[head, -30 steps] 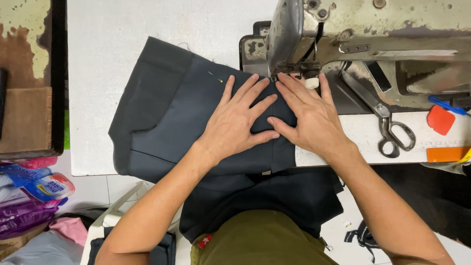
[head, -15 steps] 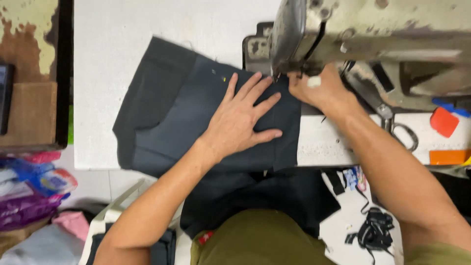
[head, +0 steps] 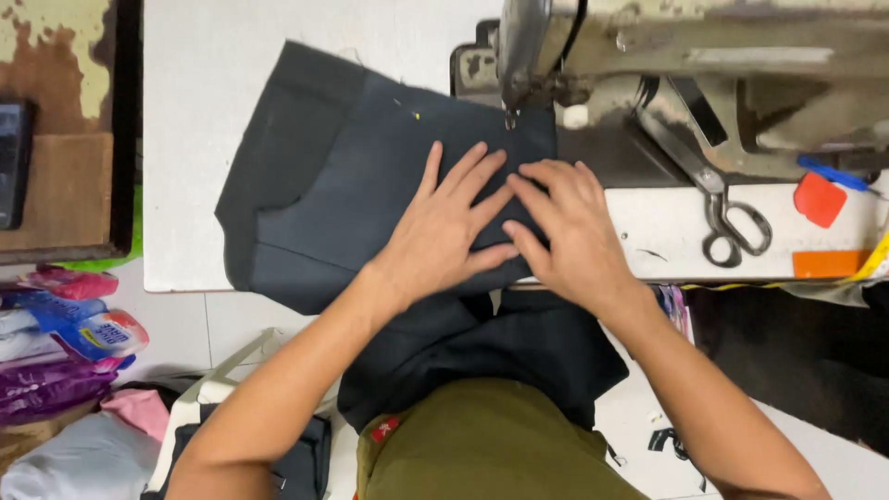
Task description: Trimming excess material from fabric pieces using scissors and preparing them for sewing at a workstation.
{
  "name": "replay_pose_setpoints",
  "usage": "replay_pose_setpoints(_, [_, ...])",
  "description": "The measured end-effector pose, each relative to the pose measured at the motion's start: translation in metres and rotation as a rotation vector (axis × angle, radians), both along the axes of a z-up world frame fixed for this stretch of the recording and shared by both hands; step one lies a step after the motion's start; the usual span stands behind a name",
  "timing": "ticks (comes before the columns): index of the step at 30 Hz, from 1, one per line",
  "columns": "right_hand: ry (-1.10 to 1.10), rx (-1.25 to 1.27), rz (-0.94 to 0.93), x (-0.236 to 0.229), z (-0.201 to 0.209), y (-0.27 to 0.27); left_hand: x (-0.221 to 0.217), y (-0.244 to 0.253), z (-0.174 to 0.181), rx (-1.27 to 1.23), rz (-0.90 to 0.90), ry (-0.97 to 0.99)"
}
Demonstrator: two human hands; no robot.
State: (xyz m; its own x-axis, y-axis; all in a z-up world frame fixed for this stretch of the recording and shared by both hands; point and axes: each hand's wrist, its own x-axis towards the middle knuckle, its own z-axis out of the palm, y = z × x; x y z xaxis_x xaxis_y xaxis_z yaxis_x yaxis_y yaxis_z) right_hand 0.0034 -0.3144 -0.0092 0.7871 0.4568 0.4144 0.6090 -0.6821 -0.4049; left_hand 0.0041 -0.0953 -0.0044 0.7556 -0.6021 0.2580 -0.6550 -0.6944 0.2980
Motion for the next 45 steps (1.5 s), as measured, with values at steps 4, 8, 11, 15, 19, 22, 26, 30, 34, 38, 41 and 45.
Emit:
replay_pose_setpoints(4, [-0.052, -0.135, 0.079, -0.024, -0.001, -0.006, -0.024, -0.001, 0.009, -0.116, 0.000, -0.011])
replay_pose_setpoints(8, [-0.055, -0.111, 0.078, -0.035, -0.006, -0.009, -0.015, -0.001, 0.009, -0.174, 0.082, -0.038])
replay_pose_setpoints(11, [-0.003, -0.118, 0.066, -0.040, -0.007, -0.009, -0.013, 0.006, 0.005, 0.076, 0.129, -0.019])
replay_pose_setpoints(15, [-0.021, -0.130, 0.067, -0.034, -0.006, -0.006, -0.009, 0.010, 0.007, 0.067, 0.130, 0.023])
replay_pose_setpoints(19, [-0.037, -0.133, 0.061, -0.030, -0.004, -0.005, -0.006, 0.011, 0.005, 0.074, 0.129, 0.046])
replay_pose_setpoints(22, [-0.044, -0.152, 0.054, -0.029, -0.003, -0.004, -0.002, 0.011, 0.004, 0.078, 0.126, 0.045])
replay_pose_setpoints(26, [-0.104, -0.164, 0.065, -0.015, 0.000, -0.004, 0.009, 0.012, 0.003, 0.086, 0.125, 0.020])
replay_pose_setpoints(30, [-0.089, -0.165, 0.053, -0.012, 0.003, -0.001, 0.014, 0.012, 0.003, 0.096, 0.121, 0.013])
replay_pose_setpoints(34, [-0.104, -0.178, 0.055, -0.001, 0.005, 0.000, 0.025, 0.014, 0.003, 0.104, 0.130, 0.019])
replay_pose_setpoints(38, [-0.112, -0.166, 0.069, 0.004, 0.005, 0.001, 0.032, 0.016, 0.003, 0.121, 0.123, 0.024])
replay_pose_setpoints(41, [-0.129, -0.164, 0.067, 0.010, 0.006, 0.003, 0.040, 0.017, 0.003, 0.119, 0.121, 0.027])
replay_pose_setpoints(45, [-0.156, -0.186, 0.056, 0.018, 0.003, 0.003, 0.049, 0.019, 0.004, 0.131, 0.107, 0.041])
